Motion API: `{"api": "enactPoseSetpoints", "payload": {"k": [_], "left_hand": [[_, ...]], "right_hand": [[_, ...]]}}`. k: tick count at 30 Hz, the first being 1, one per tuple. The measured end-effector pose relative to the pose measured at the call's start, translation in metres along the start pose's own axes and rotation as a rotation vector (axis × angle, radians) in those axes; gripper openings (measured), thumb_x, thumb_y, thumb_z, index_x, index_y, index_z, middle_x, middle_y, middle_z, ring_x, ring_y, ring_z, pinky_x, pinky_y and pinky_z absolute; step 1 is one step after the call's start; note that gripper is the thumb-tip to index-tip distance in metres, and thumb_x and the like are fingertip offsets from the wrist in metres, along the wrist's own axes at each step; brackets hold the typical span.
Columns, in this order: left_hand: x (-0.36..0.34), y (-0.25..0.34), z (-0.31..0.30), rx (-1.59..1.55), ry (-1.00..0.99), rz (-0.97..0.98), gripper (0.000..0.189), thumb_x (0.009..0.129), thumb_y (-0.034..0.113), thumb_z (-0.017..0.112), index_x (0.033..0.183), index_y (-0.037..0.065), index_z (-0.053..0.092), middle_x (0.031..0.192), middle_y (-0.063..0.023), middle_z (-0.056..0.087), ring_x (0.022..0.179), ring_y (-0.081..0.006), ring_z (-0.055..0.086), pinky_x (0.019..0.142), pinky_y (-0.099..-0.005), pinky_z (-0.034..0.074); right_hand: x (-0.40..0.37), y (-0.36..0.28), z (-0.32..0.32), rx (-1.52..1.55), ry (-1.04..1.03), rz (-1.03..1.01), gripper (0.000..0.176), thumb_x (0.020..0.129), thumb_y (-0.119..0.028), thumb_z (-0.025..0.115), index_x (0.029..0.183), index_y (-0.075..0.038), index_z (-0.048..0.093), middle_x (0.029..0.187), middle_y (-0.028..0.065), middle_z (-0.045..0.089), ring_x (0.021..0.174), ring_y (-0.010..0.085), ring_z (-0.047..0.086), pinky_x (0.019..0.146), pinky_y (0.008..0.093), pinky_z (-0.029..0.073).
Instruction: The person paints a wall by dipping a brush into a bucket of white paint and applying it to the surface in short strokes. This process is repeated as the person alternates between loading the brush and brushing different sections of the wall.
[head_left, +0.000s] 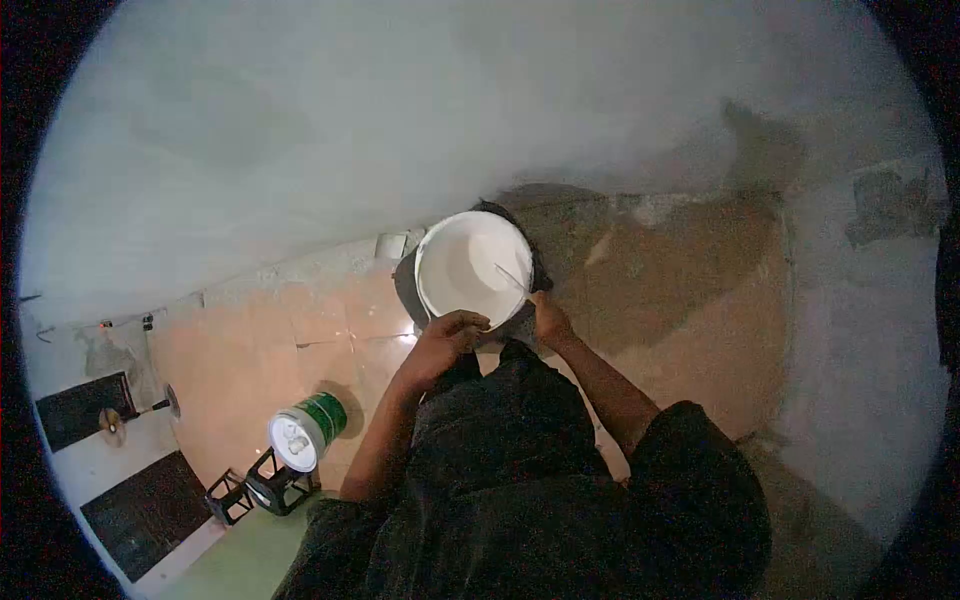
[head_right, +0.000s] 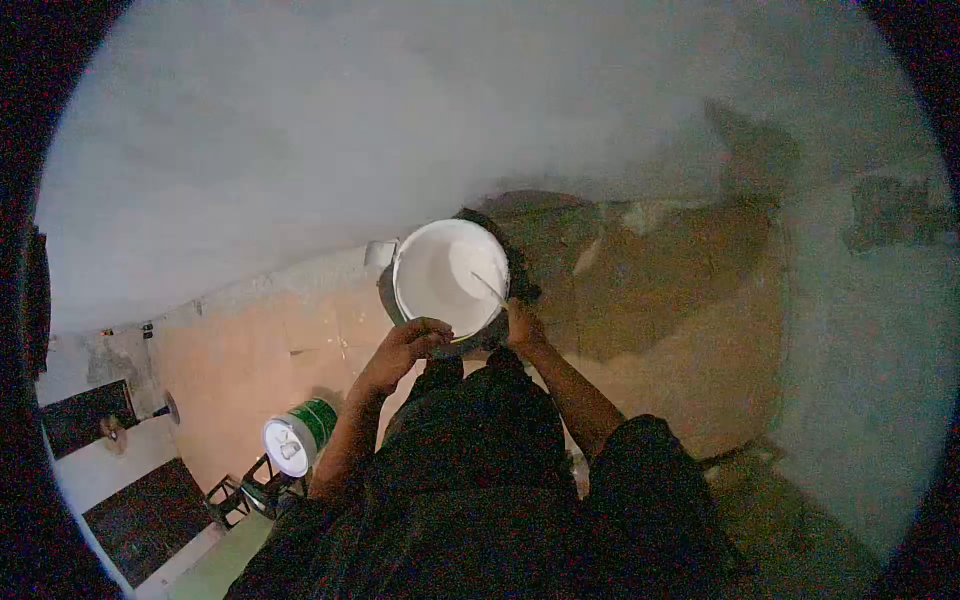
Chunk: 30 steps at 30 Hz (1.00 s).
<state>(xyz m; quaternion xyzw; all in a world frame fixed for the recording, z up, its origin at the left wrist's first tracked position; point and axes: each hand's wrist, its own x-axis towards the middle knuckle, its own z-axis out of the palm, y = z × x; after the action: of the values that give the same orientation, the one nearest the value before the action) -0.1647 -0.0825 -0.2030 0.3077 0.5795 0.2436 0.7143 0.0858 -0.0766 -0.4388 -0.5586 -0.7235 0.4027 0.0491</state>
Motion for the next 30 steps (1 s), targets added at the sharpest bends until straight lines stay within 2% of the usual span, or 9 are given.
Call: {"api": "enactPoseSetpoints", "payload": {"k": [1,5,10,13,20,22,24,26,30], "left_hand": [[0.001,0.001,0.002,-0.043,0.004,0.012,0.023,0.095,0.010,0.053,0.114,0.002,0.063,0.106,-0.0060,0.066,0.103,-0.0152,0.060,0.089,-0.0302,0.047],[0.007,0.001,0.003,0.011,0.009,0.020,0.022,0.095,0.009,0.053,0.113,0.002,0.063,0.107,-0.0064,0.066,0.099,-0.0153,0.061,0.087,-0.0285,0.048],[0.012,0.005,0.007,-0.011,0.018,-0.017,0.022,0.094,0.005,0.054,0.114,0.002,0.062,0.110,-0.0071,0.066,0.102,-0.0156,0.061,0.087,-0.0284,0.049],[0.013,0.005,0.010,-0.049,0.063,0.014,0.025,0.092,0.002,0.053,0.116,0.000,0.061,0.111,-0.0091,0.065,0.104,-0.0182,0.061,0.093,-0.0322,0.049],[0.010,0.009,0.012,-0.027,0.122,0.053,0.026,0.092,0.002,0.051,0.115,0.002,0.062,0.110,-0.0080,0.065,0.101,-0.0169,0.061,0.088,-0.0296,0.048],[0.013,0.002,0.011,-0.041,0.118,0.080,0.026,0.092,0.003,0.051,0.115,0.003,0.063,0.109,-0.0075,0.066,0.100,-0.0161,0.061,0.088,-0.0294,0.048],[0.013,-0.001,0.010,-0.025,0.105,0.074,0.026,0.092,0.003,0.051,0.115,0.002,0.062,0.109,-0.0084,0.066,0.102,-0.0164,0.061,0.089,-0.0299,0.048],[0.012,0.004,0.017,-0.069,0.101,0.051,0.026,0.092,0.003,0.051,0.115,0.001,0.062,0.110,-0.0089,0.065,0.102,-0.0167,0.061,0.091,-0.0304,0.048],[0.012,-0.002,0.019,-0.035,0.098,0.063,0.026,0.092,0.003,0.052,0.115,0.000,0.061,0.111,-0.0101,0.065,0.104,-0.0182,0.061,0.093,-0.0322,0.048]], "right_hand": [[-0.001,0.015,0.015,0.006,0.168,-0.123,0.033,0.091,-0.011,0.045,0.120,0.005,0.046,0.113,0.0338,0.056,0.104,0.0477,0.057,0.088,0.0510,0.045],[0.002,-0.007,-0.015,0.107,0.097,-0.146,0.033,0.094,-0.011,0.036,0.120,0.005,0.047,0.111,0.0339,0.055,0.103,0.0472,0.057,0.087,0.0513,0.046],[0.008,-0.017,-0.030,0.038,-0.129,0.233,0.039,0.093,-0.012,0.044,0.128,0.005,0.043,0.105,0.0306,0.058,0.098,0.0454,0.059,0.084,0.0520,0.046],[0.007,-0.010,-0.029,-0.099,-0.019,0.068,0.045,0.087,-0.006,0.053,0.130,0.004,0.040,0.102,0.0295,0.058,0.095,0.0457,0.060,0.082,0.0523,0.047],[0.008,-0.007,-0.030,-0.072,0.021,0.124,0.051,0.082,0.000,0.058,0.130,0.003,0.040,0.103,0.0283,0.058,0.098,0.0458,0.059,0.083,0.0521,0.047],[0.007,-0.012,-0.033,-0.050,-0.026,0.162,0.047,0.083,0.000,0.056,0.128,0.004,0.042,0.106,0.0283,0.058,0.102,0.0447,0.058,0.085,0.0514,0.046],[0.009,0.000,-0.019,-0.119,0.148,0.029,0.029,0.097,-0.018,0.043,0.121,-0.001,0.048,0.090,0.0247,0.064,0.082,0.0430,0.065,0.070,0.0515,0.052],[0.005,-0.024,-0.039,-0.033,-0.020,0.205,0.036,0.090,-0.007,0.049,0.124,0.004,0.046,0.107,0.0283,0.058,0.103,0.0423,0.058,0.084,0.0483,0.046],[0.000,-0.040,-0.058,0.458,-0.126,0.525,0.035,0.096,-0.019,0.044,0.122,0.004,0.049,0.110,0.0277,0.058,0.105,0.0421,0.057,0.089,0.0477,0.045]]}}
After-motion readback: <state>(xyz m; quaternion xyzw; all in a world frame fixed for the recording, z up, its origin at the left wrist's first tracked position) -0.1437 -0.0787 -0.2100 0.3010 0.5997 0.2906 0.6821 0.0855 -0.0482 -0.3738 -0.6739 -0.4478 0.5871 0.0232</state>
